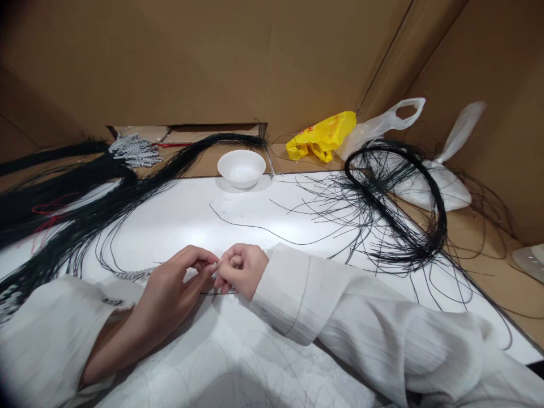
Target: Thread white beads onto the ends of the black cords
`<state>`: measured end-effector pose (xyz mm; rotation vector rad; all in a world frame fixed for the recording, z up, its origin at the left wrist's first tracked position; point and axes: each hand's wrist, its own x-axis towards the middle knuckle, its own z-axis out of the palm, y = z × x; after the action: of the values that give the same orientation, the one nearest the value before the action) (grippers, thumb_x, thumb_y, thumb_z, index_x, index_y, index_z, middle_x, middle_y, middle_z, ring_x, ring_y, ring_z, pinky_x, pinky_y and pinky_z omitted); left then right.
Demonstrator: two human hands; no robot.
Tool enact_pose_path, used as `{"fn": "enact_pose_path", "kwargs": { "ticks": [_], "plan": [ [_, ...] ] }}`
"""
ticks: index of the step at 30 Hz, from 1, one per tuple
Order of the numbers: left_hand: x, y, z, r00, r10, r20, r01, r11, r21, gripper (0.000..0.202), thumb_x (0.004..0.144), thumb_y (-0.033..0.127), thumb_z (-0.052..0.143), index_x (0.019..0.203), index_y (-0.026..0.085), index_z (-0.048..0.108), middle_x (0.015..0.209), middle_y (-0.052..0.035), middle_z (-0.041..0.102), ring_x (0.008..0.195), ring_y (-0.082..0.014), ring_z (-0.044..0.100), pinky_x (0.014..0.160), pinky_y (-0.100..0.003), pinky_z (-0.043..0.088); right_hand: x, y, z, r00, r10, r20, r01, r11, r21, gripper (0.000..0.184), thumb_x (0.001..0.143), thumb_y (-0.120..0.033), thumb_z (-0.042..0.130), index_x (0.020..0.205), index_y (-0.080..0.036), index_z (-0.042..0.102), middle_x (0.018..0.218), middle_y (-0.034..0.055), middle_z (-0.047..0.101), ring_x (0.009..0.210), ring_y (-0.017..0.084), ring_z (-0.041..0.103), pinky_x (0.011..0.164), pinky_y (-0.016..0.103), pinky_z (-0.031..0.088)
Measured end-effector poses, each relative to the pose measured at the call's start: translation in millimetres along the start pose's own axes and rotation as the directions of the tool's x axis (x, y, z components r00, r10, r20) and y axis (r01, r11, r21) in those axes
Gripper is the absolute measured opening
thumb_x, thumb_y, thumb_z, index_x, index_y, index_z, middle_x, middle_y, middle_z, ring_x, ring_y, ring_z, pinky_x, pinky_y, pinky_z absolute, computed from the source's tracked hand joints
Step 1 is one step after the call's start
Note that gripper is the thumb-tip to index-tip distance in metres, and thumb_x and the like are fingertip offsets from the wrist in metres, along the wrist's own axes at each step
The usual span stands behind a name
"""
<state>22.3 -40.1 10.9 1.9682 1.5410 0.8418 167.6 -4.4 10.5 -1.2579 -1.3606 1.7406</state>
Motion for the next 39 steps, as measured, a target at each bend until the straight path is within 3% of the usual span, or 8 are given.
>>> {"fn": "enact_pose_path", "kwargs": {
  "ticks": [10,19,27,35,39],
  "plan": [
    [-4.3,-1.2,1.4,0.992,0.122,-0.024,-0.117,0.982,0.151,0.006,0.084,0.016,0.045,0.082,0.02,0.05,0.078,0.0005,0.055,0.068,-0.0125,0.052,0.063,-0.024,0.04,-1.9,4.6,0.8,0.997,-0.078,-0.016,0.077,0.994,-0.082,0.006,0.069,-0.015,0.054,0.064,-0.015,0.05,0.047,-0.0018,0.058,0.041,0.007,0.051,0.04,0.016,0.039],
    [-7.0,-3.3,1.8,0.993,0.12,-0.008,-0.116,0.976,0.183,0.007,0.085,0.016,0.043,0.084,0.019,0.049,0.08,0.0,0.054,0.069,-0.0126,0.051,0.063,-0.025,0.039,0.4,1.6,-4.1,0.998,-0.003,0.058,0.008,0.996,-0.084,0.007,0.061,-0.008,0.054,0.063,-0.014,0.051,0.05,-0.0016,0.059,0.045,0.008,0.054,0.042,0.016,0.04],
    [-8.3,-4.3,1.2,0.986,0.167,0.008,-0.166,0.969,0.181,0.01,0.086,0.013,0.041,0.086,0.02,0.047,0.082,-0.0005,0.054,0.071,-0.0133,0.052,0.063,-0.025,0.04,-0.6,-3.5,-2.2,0.998,0.047,0.044,-0.045,0.998,-0.042,0.006,0.067,-0.012,0.055,0.063,-0.014,0.051,0.049,-0.0024,0.059,0.042,0.006,0.053,0.039,0.015,0.038],
    [-11.3,-4.4,1.9,0.979,0.201,0.016,-0.2,0.957,0.212,0.012,0.087,0.013,0.038,0.084,0.02,0.048,0.08,-0.0012,0.055,0.069,-0.0134,0.052,0.062,-0.026,0.04,1.0,3.5,-4.2,0.996,0.017,0.092,-0.012,0.998,-0.054,0.009,0.068,-0.016,0.059,0.065,-0.014,0.05,0.05,-0.0015,0.06,0.042,0.007,0.054,0.039,0.016,0.038],
    [-8.9,-6.2,3.0,0.986,0.164,0.001,-0.162,0.972,0.172,0.011,0.087,0.014,0.039,0.085,0.02,0.049,0.08,-0.0007,0.055,0.071,-0.0132,0.052,0.065,-0.026,0.041,2.4,5.5,-5.8,0.995,-0.024,0.092,0.028,0.999,-0.037,0.014,0.07,-0.024,0.061,0.067,-0.013,0.052,0.053,0.0001,0.061,0.042,0.007,0.054,0.037,0.015,0.036]
  ]
}}
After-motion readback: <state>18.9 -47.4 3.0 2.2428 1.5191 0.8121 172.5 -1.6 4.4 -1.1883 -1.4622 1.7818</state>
